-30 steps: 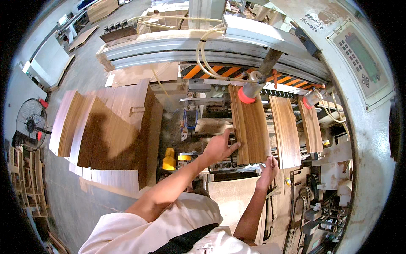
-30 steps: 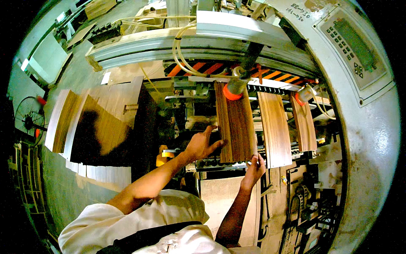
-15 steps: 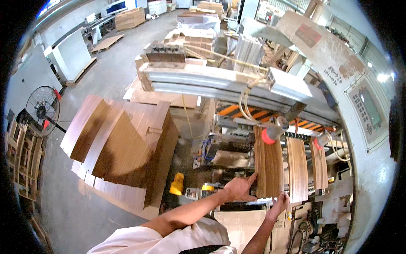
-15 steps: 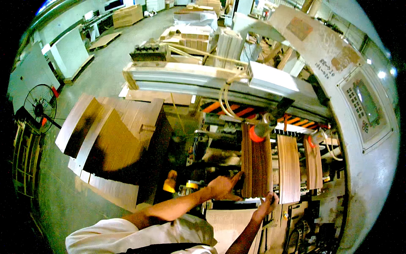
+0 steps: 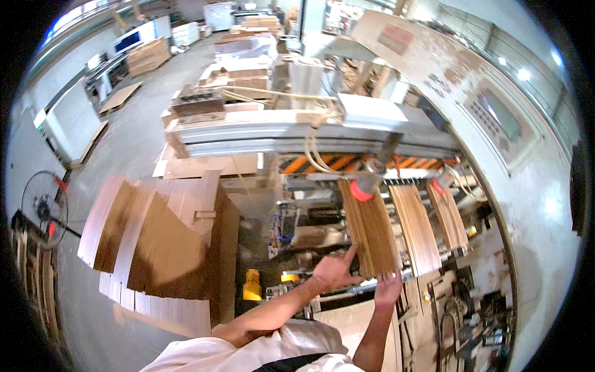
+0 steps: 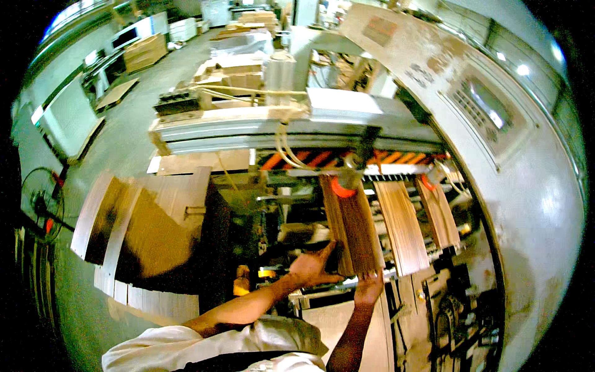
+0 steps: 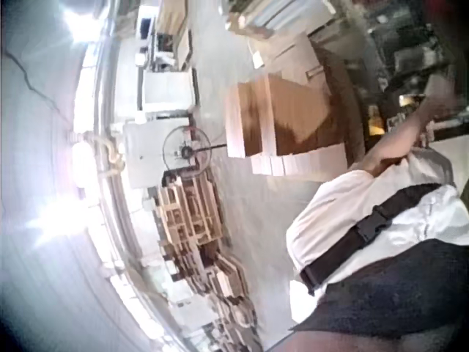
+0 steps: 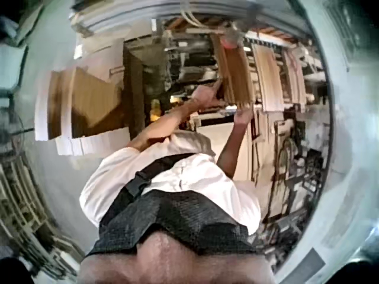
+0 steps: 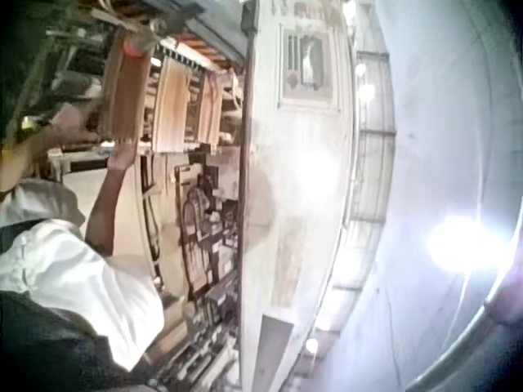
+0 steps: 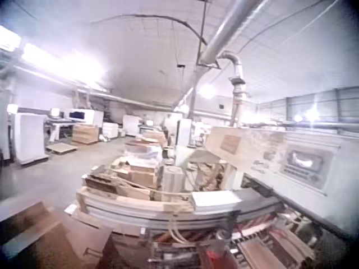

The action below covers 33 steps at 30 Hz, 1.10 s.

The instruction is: The person picks up wooden boards from a stack and feeds them one by one into an industrial woodworking machine.

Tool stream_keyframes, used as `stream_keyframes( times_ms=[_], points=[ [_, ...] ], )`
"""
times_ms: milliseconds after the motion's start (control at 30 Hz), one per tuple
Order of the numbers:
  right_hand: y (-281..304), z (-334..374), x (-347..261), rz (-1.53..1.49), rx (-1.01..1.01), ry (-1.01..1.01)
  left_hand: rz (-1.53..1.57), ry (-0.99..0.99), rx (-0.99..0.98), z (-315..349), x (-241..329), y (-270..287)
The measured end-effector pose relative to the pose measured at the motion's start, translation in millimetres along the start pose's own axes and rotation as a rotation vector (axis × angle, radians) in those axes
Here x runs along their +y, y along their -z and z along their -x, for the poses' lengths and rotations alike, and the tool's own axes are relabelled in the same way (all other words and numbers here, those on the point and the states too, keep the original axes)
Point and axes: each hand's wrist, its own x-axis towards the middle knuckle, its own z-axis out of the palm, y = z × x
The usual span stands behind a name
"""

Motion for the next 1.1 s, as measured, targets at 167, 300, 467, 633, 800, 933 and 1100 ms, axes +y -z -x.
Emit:
stream_keyframes(
  times_ms=[167,300,467,633,800,933,1100],
  points=[
    [0.8,6.2,5.9,-0.037,-0.08,0.068,-0.022,0.047,-0.039,-2.4,1.8,-0.1],
    [-8.4,8.1,3.4,-0.037,-0.09,0.045,0.346,0.346,0.161,-14.1,-3.4,-1.3],
    [-12.5,9.5,8.6,0.011,0.013,0.027,-0.075,0.064,-0.016,-12.5,6.4,-4.4],
    [-13.1,11.7,13.3,-0.077,-0.05,0.076,-0.088,0.175,-0.17,-15.5,17.5,6.7],
    [-16.9,19.5,14.7,-0.064,-0.146,0.066,-0.062,0.227,-0.102,-12.1,22.2,7.4],
    [-19.5,12.9,17.2,-0.097,0.006,0.01,-0.068,0.22,-0.044,-12.2,18.5,-0.6],
    [-21.9,-6.6,14.2,0.037,0.218,-0.026,-0.052,0.164,0.041,-12.5,9.8,-12.1]
  ],
)
